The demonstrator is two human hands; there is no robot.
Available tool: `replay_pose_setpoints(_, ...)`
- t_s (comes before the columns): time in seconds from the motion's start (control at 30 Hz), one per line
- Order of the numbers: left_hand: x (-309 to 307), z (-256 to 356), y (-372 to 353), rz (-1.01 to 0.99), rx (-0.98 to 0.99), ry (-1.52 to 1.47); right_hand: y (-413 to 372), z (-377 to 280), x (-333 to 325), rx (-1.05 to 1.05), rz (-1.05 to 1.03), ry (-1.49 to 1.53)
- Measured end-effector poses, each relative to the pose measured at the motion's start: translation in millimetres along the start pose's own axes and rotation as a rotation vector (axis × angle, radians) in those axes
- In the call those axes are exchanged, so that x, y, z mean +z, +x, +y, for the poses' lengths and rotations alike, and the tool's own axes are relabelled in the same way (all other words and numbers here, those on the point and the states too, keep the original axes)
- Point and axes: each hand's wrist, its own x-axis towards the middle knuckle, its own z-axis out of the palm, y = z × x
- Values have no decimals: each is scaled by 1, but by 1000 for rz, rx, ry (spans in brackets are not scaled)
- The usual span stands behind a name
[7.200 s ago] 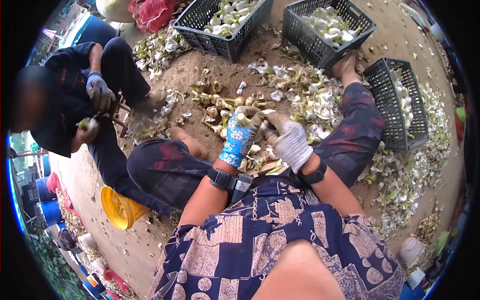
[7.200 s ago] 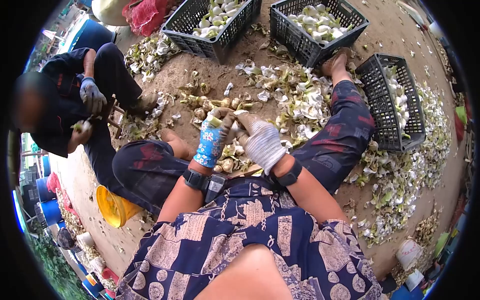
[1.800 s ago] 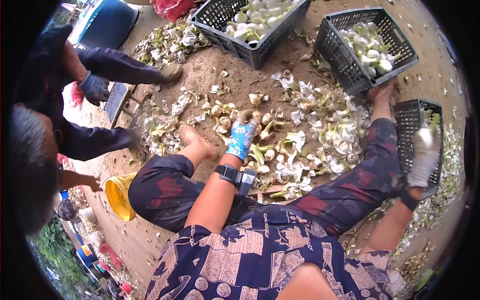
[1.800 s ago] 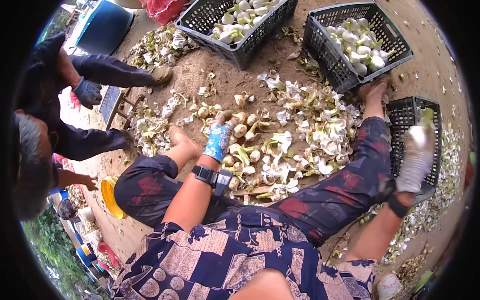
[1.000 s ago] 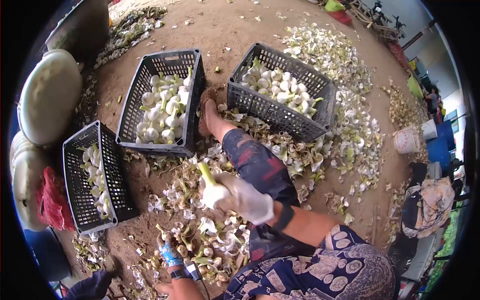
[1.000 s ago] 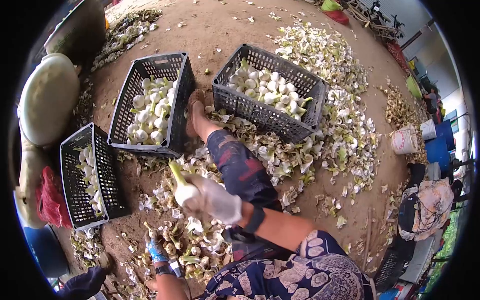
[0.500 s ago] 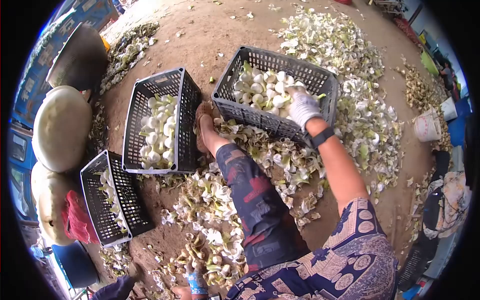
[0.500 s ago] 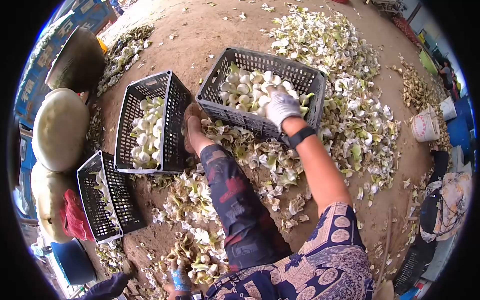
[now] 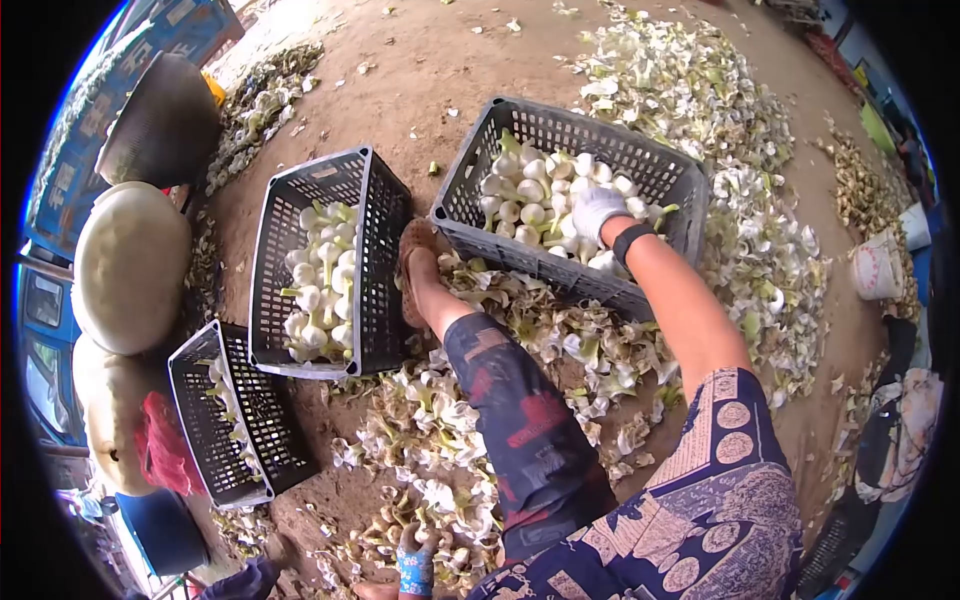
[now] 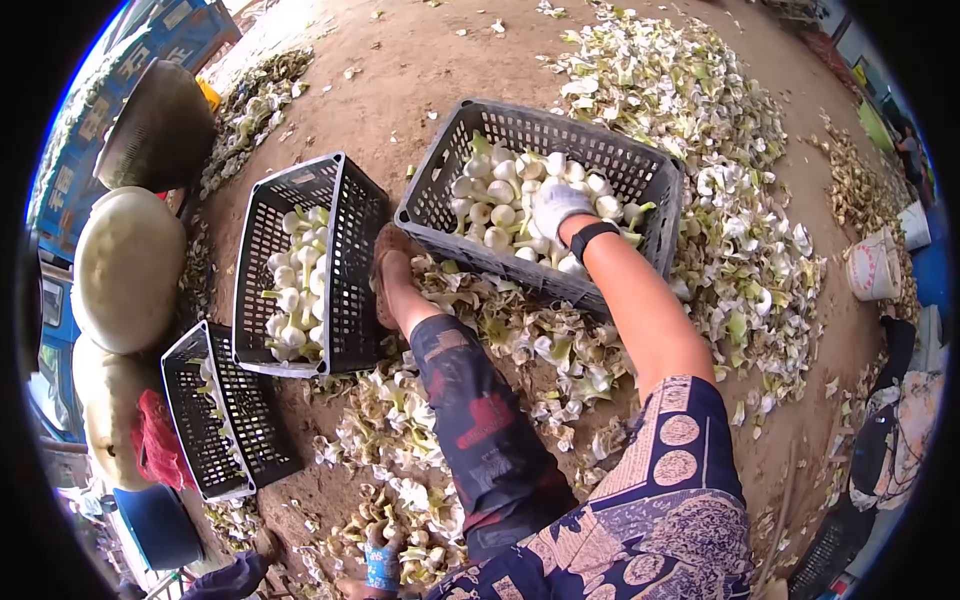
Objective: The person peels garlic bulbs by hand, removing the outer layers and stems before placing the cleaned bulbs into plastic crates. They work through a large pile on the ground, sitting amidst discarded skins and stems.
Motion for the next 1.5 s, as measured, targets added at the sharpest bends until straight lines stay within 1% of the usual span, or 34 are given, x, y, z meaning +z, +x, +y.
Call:
replay_pose_setpoints(0.03, 1, 0, 0, 1, -5, 3, 1, -9, -17, -111, -15, -88)
replay_pose_setpoints(0.1, 3, 1, 2, -4, -28, -54, 16, -30, -40, -235, 100, 88)
replay_pose_setpoints(0.13, 4, 2, 2, -8, -41, -80, 21, -45, -51, -560, 283, -135)
replay_pose_setpoints(0.17, 7, 9, 2, -2, -93, -61, 8, -69, -79, -453, 262, 566)
replay_pose_setpoints(0.2, 9, 14, 5, -2, -99, -59, -8, -86, -108, -466, -117, 1068)
replay_pose_setpoints(0.23, 11, 18, 8, -2, -77, 18, -12, -99, -121, -678, -212, 1177)
replay_pose_setpoints(0.27, 11, 20, 10, -1, -58, 93, -5, -116, -124, -892, -15, 1096)
replay_pose_setpoints(0.33, 10, 14, 20, 27, -18, -62, 16, -118, -131, -905, -3, 1108)
replay_pose_setpoints(0.37, 8, 12, 23, 53, -36, -87, 33, -117, -131, -686, 53, 946)
replay_pose_setpoints(0.4, 7, 10, 26, 78, -55, -114, 74, -106, -108, -505, 247, 527)
replay_pose_setpoints(0.43, 7, 12, 26, 100, -50, -156, 62, -104, -106, -307, 191, 486)
replay_pose_setpoints(0.47, 6, 17, 25, 100, -62, -154, 65, -92, -95, -290, 152, -12)
replay_pose_setpoints(0.53, -8, -19, 34, 81, -73, -41, 110, -52, -25, -231, 112, -33)
replay_pose_setpoints(0.57, -7, -19, 35, 79, -82, -39, 122, -36, 0, -82, 33, 112)
replay_pose_setpoints(0.6, -5, -16, 32, 62, -146, -34, 81, -44, -18, -7, 81, 181)
replay_pose_setpoints(0.67, -4, -17, 29, 43, -217, -20, 91, -16, 16, -289, 207, -113)
replay_pose_setpoints(0.7, -2, -21, 29, 41, -204, -71, 119, -10, 39, -5, 180, 238)
replay_pose_setpoints(0.83, 5, -12, 29, 34, -170, -164, 128, -11, 19, 152, 171, 185)
replay_pose_setpoints(0.87, 5, -8, 26, 39, -156, -218, 113, -10, 7, 46, 279, 52)
replay_pose_setpoints(0.93, 5, 1, 21, 79, -138, -330, 106, 4, -5, 85, 436, 364)
replay_pose_setpoints(0.97, 3, 1, 18, 79, -126, -471, 94, 5, -12, 39, 565, 766)
replay_pose_setpoints(1.0, -1, 1, 15, 74, -114, -609, 85, 14, -28, 175, 309, 1333)
replay_pose_setpoints(1.07, -6, 10, 14, 16, -49, -762, 34, 19, -57, -104, 328, 1713)
replay_pose_setpoints(1.1, -6, 25, 9, -37, -12, -851, 1, 18, -73, -254, 267, 1786)
replay_pose_setpoints(1.13, -9, 28, 10, -60, 39, -899, -41, 7, -92, -408, 185, 1854)
replay_pose_setpoints(1.17, -15, 29, 3, -151, 72, -980, -86, -7, -108, -618, 27, 1971)
replay_pose_setpoints(1.2, -15, 41, -4, -152, 76, -1050, -135, -26, -117, -824, -162, 2087)
replay_pose_setpoints(1.23, -19, 50, -13, -233, 192, -1069, -177, -42, -111, -792, -245, 2091)
replay_pose_setpoints(1.27, -18, 73, -27, -205, 201, -1063, -215, -58, -104, -766, -342, 2091)
replay_pose_setpoints(1.33, -20, 82, -52, 33, 361, -998, -289, -108, -102, -853, -731, 1720)
replay_pose_setpoints(1.4, -28, 87, -76, 71, 408, -879, -327, -164, -36, -953, -548, 1056)
replay_pose_setpoints(1.43, -30, 88, -90, 70, 457, -835, -349, -183, -11, -1119, -323, 813)
replay_pose_setpoints(1.47, -34, 94, -104, 250, 336, -487, -360, -196, 3, -1234, -51, 536)
replay_pose_setpoints(1.5, -35, 74, -104, 251, 495, -513, -368, -205, 11, -1203, -32, 541)
